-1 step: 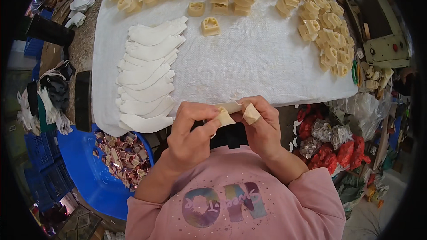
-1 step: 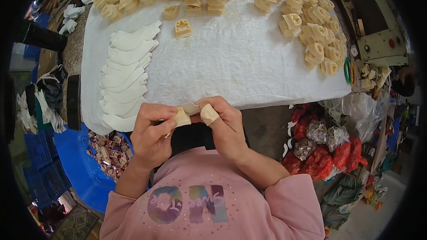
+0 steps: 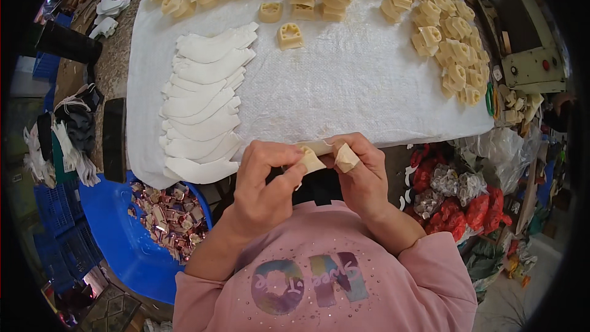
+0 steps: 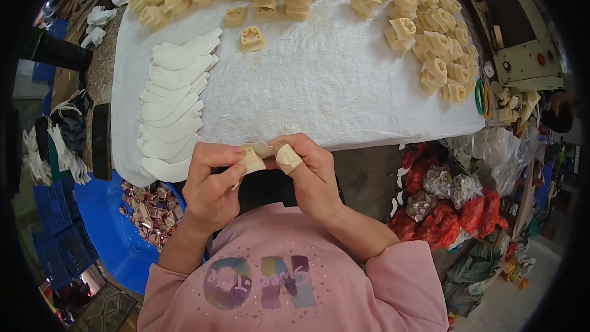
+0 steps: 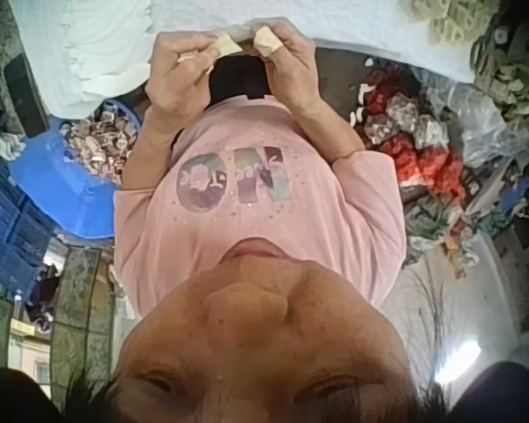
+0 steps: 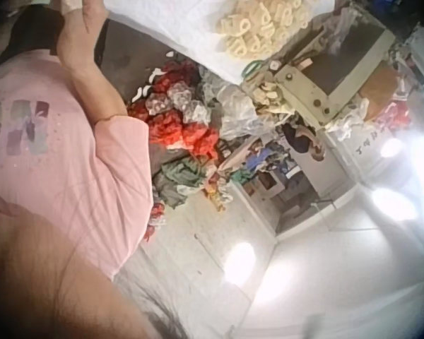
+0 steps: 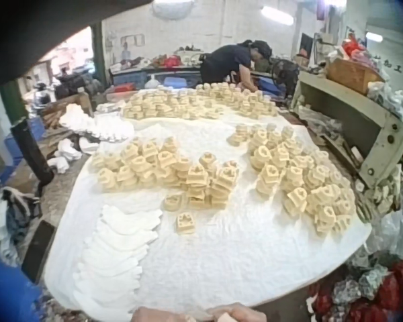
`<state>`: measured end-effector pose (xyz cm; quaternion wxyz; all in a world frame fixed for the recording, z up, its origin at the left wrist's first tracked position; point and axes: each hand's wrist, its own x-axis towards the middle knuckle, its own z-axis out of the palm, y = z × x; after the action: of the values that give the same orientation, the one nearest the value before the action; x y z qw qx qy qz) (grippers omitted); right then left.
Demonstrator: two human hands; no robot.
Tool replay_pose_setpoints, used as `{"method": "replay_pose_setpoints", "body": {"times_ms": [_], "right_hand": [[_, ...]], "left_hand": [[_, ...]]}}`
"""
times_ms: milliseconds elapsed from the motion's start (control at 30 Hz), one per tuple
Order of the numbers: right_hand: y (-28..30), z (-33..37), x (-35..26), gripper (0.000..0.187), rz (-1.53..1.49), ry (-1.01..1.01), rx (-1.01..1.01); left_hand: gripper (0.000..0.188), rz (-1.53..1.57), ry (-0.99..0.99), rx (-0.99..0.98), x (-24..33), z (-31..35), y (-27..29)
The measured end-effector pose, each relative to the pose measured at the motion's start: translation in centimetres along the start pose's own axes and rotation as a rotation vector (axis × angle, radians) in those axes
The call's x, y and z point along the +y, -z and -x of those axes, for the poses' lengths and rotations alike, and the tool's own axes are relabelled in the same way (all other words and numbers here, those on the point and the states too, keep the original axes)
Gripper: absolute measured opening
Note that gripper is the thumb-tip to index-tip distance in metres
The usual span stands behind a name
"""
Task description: Manually assembling molded shoe components by peeling adhesive backing and sticking parts together.
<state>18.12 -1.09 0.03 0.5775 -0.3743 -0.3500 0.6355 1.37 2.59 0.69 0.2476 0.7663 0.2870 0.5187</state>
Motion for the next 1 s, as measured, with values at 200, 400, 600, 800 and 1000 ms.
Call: {"method": "replay_pose_setpoints", "body": {"times_ms": [200, 400, 600, 800, 1000], "right_hand": [[-1.4, -0.2, -1.1, 0.025, 0.244, -0.002, -0.012], [-1.4, -1.2, -2.6, 0.024, 0.701, -0.016, -0.110], [1.2, -4.0, -3.0, 0.027, 0.282, -0.221, -0.272], [1.7, -4.5, -3.2, 0.043, 0.174, -0.308, -0.441], [1.2, -4.7, -2.1, 0.040, 0.265, -0.304, -0.369]], "left_hand": [[0.017, -0.339, -0.077, -0.076, 0.8, -0.5, -0.6], [0.020, -0.324, 0.044, -0.091, 0.6, -0.6, -0.3], [0.015, 0.214, 0.357, -0.003, 0.3, 0.6, 0.3], [0.022, 0.150, 0.033, -0.134, 0.1, 0.2, 0.2], [0.018, 0.102, 0.197, -0.141, 0.0, 0.2, 0.2]]}}
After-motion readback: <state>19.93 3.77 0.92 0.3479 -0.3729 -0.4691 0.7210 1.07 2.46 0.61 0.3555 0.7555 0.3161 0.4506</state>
